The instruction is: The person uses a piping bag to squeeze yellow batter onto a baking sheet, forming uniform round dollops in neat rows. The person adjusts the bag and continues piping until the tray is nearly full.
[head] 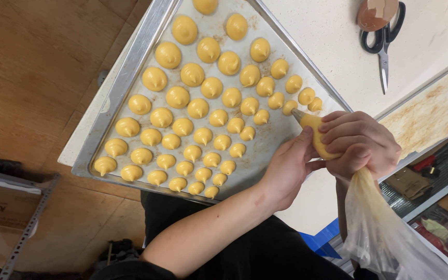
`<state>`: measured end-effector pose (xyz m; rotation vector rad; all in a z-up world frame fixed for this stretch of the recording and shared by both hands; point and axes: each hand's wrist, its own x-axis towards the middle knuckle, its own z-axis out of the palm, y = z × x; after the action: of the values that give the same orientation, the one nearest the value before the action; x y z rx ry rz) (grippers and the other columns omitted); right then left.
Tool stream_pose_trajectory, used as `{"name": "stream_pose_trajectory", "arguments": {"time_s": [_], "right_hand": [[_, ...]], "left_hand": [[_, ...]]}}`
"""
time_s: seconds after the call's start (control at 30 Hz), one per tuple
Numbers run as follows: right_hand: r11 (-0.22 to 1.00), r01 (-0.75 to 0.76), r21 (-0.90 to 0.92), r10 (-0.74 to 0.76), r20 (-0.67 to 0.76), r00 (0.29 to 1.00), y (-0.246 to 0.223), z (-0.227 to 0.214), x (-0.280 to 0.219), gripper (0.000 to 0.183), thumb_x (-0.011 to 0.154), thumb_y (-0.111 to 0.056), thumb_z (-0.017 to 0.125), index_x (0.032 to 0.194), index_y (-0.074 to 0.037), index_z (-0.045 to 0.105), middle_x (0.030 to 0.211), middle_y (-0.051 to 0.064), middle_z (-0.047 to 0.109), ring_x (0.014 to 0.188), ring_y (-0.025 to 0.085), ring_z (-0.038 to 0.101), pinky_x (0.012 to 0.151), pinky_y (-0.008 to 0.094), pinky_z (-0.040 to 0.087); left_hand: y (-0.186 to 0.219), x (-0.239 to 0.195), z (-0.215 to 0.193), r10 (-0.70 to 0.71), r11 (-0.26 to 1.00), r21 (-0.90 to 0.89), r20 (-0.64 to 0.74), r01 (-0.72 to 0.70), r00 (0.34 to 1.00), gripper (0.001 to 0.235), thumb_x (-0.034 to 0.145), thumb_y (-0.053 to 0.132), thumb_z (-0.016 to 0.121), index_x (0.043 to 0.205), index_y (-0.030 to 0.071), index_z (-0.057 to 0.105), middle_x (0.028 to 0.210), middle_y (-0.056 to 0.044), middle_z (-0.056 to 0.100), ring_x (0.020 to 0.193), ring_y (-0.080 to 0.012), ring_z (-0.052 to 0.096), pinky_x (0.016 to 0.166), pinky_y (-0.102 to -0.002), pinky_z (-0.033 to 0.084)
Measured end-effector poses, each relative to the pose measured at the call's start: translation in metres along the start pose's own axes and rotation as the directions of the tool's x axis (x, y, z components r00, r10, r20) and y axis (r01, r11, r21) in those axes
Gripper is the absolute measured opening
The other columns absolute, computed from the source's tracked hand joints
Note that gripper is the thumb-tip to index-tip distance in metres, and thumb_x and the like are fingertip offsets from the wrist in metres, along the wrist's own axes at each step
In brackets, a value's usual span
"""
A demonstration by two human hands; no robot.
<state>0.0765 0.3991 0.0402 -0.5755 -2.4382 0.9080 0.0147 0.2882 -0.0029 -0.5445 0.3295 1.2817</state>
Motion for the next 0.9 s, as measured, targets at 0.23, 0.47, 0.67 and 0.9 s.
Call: {"name": "stream_pose_trajectory", "arguments": {"time_s": [0.23, 0.47, 0.67, 0.9], "right_hand": [[0.980, 0.178, 0.088, -0.171, -0.081, 0.982, -0.008, -0.009, 0.005, 0.051, 0.111, -0.014, 0.040, 0.063, -0.002, 0.055, 0.063, 0.011, 0.062, 0.066, 0.029, 0.071, 0.070, 0.045, 0.064], [0.984, 0.107, 0.141, -0.091, -0.119, 0.989, -0.039, 0.002, -0.008, 0.054, 0.111, -0.020, 0.040, 0.063, -0.001, 0.056, 0.065, 0.011, 0.061, 0.071, 0.031, 0.073, 0.075, 0.048, 0.068], [0.994, 0.105, 0.035, -0.105, -0.006, 0.994, -0.034, 0.020, -0.007, 0.055, 0.114, -0.021, 0.040, 0.064, 0.000, 0.054, 0.067, 0.010, 0.062, 0.073, 0.030, 0.073, 0.076, 0.044, 0.067], [0.998, 0.047, 0.044, -0.048, 0.019, 0.999, -0.027, 0.026, -0.013, 0.056, 0.114, -0.019, 0.041, 0.063, -0.001, 0.054, 0.067, 0.010, 0.061, 0.070, 0.029, 0.070, 0.072, 0.040, 0.064]], "left_hand": [[-0.016, -0.020, 0.015, -0.009, 1.000, -0.004, -0.022, 0.009, 1.000, 0.047, 0.116, 0.037, 0.035, 0.135, -0.002, 0.054, 0.123, -0.010, 0.063, 0.114, -0.0189, 0.060, 0.103, -0.040, 0.050], [-0.028, -0.041, -0.003, -0.029, 1.000, 0.008, -0.050, 0.029, 0.998, 0.042, 0.112, 0.038, 0.039, 0.130, 0.004, 0.056, 0.119, -0.006, 0.065, 0.112, -0.0150, 0.063, 0.101, -0.036, 0.050], [-0.024, -0.034, -0.028, 0.055, 0.992, -0.112, -0.030, -0.058, 0.998, 0.036, 0.123, 0.038, 0.043, 0.127, 0.004, 0.054, 0.098, 0.000, 0.055, 0.099, -0.0125, 0.057, 0.097, -0.039, 0.052], [-0.011, -0.033, -0.029, -0.021, 0.995, -0.100, -0.045, 0.017, 0.999, 0.041, 0.115, 0.038, 0.037, 0.129, 0.005, 0.056, 0.109, -0.003, 0.067, 0.106, -0.0132, 0.063, 0.098, -0.036, 0.049]]}}
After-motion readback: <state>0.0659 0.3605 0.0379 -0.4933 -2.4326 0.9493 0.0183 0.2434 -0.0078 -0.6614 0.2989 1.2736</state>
